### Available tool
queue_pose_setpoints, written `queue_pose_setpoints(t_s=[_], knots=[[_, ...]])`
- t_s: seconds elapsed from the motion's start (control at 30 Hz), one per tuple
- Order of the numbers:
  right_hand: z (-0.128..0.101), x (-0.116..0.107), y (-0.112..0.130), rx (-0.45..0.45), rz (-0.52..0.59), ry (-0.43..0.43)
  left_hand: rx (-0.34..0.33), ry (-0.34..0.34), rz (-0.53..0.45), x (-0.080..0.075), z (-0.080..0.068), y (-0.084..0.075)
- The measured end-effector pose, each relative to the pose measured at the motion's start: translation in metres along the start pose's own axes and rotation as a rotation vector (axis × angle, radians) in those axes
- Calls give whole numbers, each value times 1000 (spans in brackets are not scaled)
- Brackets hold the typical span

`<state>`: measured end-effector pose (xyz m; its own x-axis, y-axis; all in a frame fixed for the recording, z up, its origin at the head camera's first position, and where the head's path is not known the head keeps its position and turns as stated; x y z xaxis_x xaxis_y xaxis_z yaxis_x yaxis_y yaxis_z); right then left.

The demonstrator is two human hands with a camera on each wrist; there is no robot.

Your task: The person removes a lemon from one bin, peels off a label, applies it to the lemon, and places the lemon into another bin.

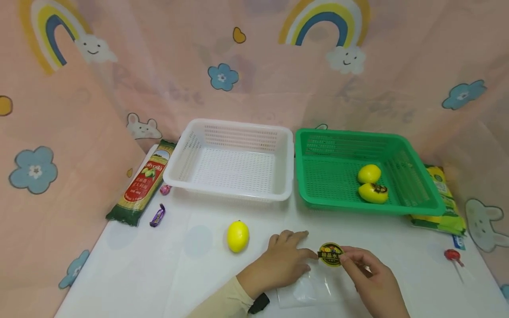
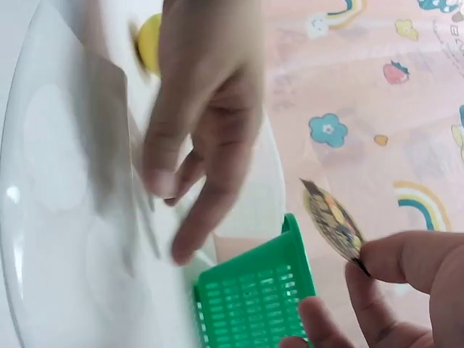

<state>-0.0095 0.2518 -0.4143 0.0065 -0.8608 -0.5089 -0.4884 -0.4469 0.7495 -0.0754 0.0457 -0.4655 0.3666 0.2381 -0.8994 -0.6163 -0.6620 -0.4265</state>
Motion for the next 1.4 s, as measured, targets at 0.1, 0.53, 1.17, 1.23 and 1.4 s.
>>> queue_pose_setpoints(t_s=[0.1,0.53,1.17,1.23,1.4], knots=[[4,2,2,23,38,-21,-89,-83,-71,-22,-15,6],[13,31,19,-65,82,13,-496,-359,-254,-64,-80,65],[12,63,44,-190,149,38,-335,-327,-791,-44,-67,74],[11,62,53,-229,184,30,-229,-340,-1045,-44,-64,68],[5,59,73,-289,257,21,-34,-373,-1390,-45,-58,50]])
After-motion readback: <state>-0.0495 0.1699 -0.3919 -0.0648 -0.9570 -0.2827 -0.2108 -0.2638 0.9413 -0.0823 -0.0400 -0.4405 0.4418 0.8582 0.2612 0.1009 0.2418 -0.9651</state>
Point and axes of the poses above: each hand's wrist, its own z-axis towards the middle knuckle, its own x-axis out of the palm, y = z × x, the point moved 2 cm from there along z, towards the middle knuckle, and after that the axes turned 2 degrees about y, right-handed, at the moved point
